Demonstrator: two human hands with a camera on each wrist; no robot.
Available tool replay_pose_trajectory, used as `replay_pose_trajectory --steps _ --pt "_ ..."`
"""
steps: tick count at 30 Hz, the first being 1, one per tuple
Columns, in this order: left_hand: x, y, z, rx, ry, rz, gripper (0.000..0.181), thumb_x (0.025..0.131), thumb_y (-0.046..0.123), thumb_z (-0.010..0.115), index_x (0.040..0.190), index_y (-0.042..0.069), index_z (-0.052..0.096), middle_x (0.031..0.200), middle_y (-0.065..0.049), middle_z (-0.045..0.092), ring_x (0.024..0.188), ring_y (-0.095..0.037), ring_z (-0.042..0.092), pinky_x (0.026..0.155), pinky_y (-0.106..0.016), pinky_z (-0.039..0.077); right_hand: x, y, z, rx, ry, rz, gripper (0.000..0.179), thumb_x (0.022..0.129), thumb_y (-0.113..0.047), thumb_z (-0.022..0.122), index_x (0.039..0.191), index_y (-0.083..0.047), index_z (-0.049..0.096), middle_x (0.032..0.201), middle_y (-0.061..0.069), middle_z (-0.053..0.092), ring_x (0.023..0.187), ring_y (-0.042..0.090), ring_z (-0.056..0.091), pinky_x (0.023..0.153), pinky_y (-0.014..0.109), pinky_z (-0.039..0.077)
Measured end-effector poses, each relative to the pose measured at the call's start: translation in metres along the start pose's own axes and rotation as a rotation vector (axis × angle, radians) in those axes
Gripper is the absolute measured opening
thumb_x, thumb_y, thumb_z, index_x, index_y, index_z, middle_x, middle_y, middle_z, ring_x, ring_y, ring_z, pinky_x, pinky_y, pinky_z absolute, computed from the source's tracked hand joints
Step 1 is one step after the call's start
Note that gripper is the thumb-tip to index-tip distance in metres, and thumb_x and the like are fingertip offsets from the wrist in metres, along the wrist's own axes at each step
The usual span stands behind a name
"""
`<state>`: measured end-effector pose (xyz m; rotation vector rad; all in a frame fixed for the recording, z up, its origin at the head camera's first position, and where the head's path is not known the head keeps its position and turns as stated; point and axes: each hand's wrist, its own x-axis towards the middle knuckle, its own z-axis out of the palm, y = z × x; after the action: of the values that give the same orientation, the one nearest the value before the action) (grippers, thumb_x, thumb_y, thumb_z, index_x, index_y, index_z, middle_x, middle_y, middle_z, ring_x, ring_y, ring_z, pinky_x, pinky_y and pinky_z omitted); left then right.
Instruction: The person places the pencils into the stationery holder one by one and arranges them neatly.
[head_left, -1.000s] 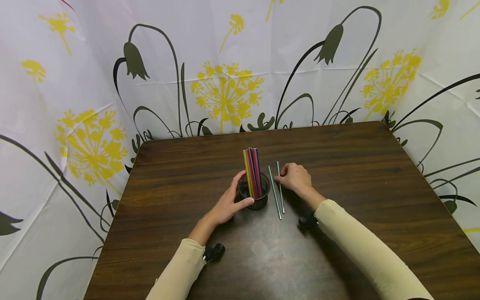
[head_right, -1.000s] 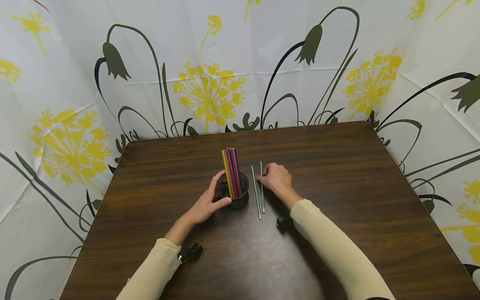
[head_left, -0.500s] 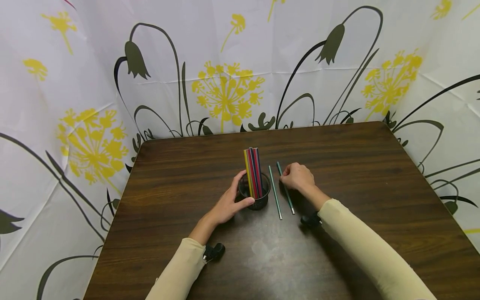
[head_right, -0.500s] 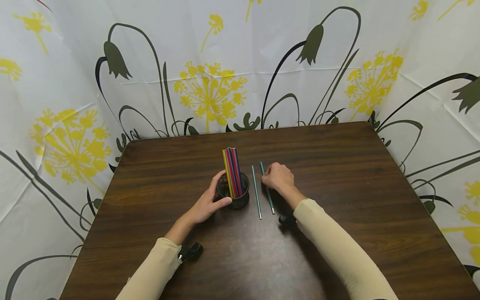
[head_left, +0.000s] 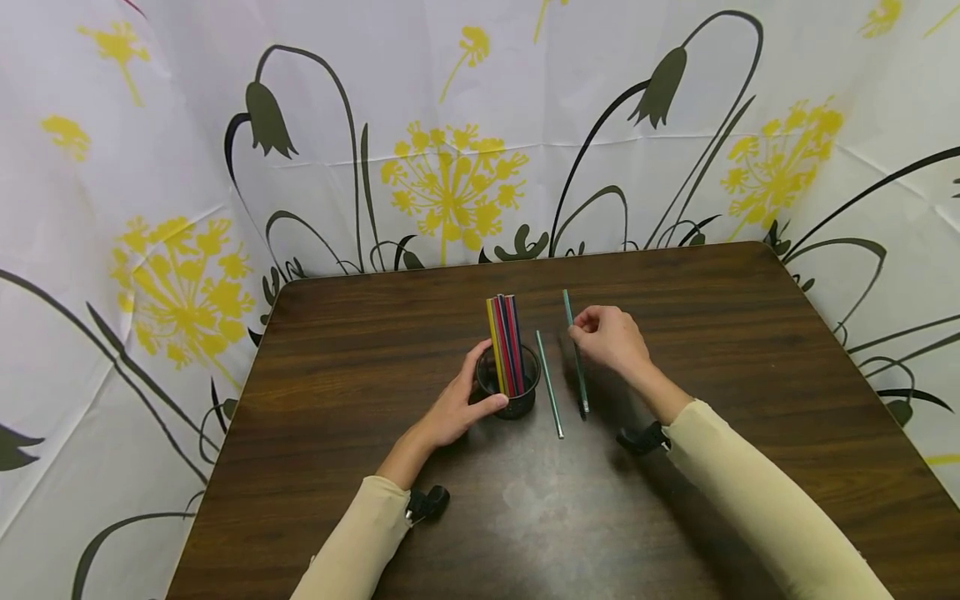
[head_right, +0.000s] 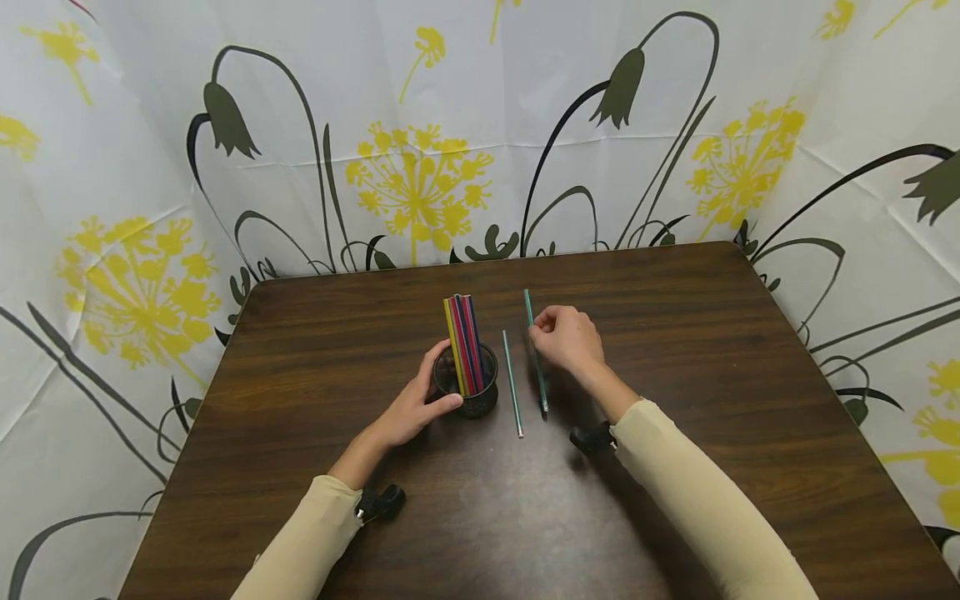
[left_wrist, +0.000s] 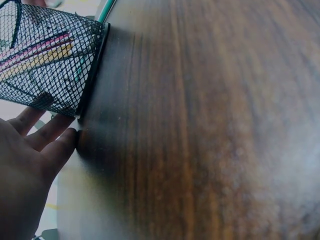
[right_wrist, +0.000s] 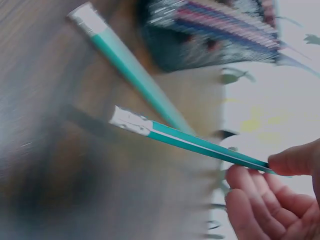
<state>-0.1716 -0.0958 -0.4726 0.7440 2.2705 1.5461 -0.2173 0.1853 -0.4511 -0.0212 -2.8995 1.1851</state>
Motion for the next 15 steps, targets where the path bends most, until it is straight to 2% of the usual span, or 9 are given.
replay_pose_trajectory --steps 4,8,11,15 --pt "0.000 -0.001 0.000 -0.002 0.002 0.004 0.081 0.095 0.014 0.063 0.157 0.017 0.011 0.148 -0.023 0.036 0.134 -0.042 0.039 0.109 -0.055 0.031 -0.006 -0.022 -0.015 0.129 0.136 -0.133 0.015 0.092 -0.024 0.067 0.094 -0.010 0.070 0.078 0.001 0.069 0.065 0.017 0.065 0.061 0.033 0.047" --pt "0.000 -0.001 0.000 0.003 0.001 0.006 0.081 0.096 0.015 0.064 0.157 0.018 0.011 0.148 -0.023 0.037 0.134 -0.041 0.040 0.108 -0.053 0.032 -0.013 -0.044 -0.024 0.277 0.255 -0.283 0.009 0.091 -0.017 0.069 0.094 -0.009 0.071 0.078 0.000 0.068 0.063 0.013 0.064 0.059 0.027 0.048" --pt "0.001 -0.001 0.000 0.000 -0.001 0.010 0.081 0.096 0.015 0.064 0.157 0.017 0.011 0.147 -0.023 0.037 0.134 -0.042 0.039 0.108 -0.053 0.032 -0.019 -0.058 -0.024 0.380 0.310 -0.390 0.007 0.090 -0.013 0.071 0.094 -0.007 0.071 0.080 0.001 0.069 0.064 0.012 0.064 0.058 0.023 0.048" --pt "0.001 -0.002 0.000 -0.008 -0.002 0.011 0.080 0.096 0.014 0.063 0.157 0.018 0.011 0.147 -0.023 0.037 0.134 -0.042 0.039 0.108 -0.054 0.032 -0.026 -0.070 -0.017 0.453 0.320 -0.499 0.006 0.090 -0.011 0.071 0.094 -0.006 0.071 0.082 0.003 0.070 0.065 0.013 0.064 0.058 0.022 0.049"
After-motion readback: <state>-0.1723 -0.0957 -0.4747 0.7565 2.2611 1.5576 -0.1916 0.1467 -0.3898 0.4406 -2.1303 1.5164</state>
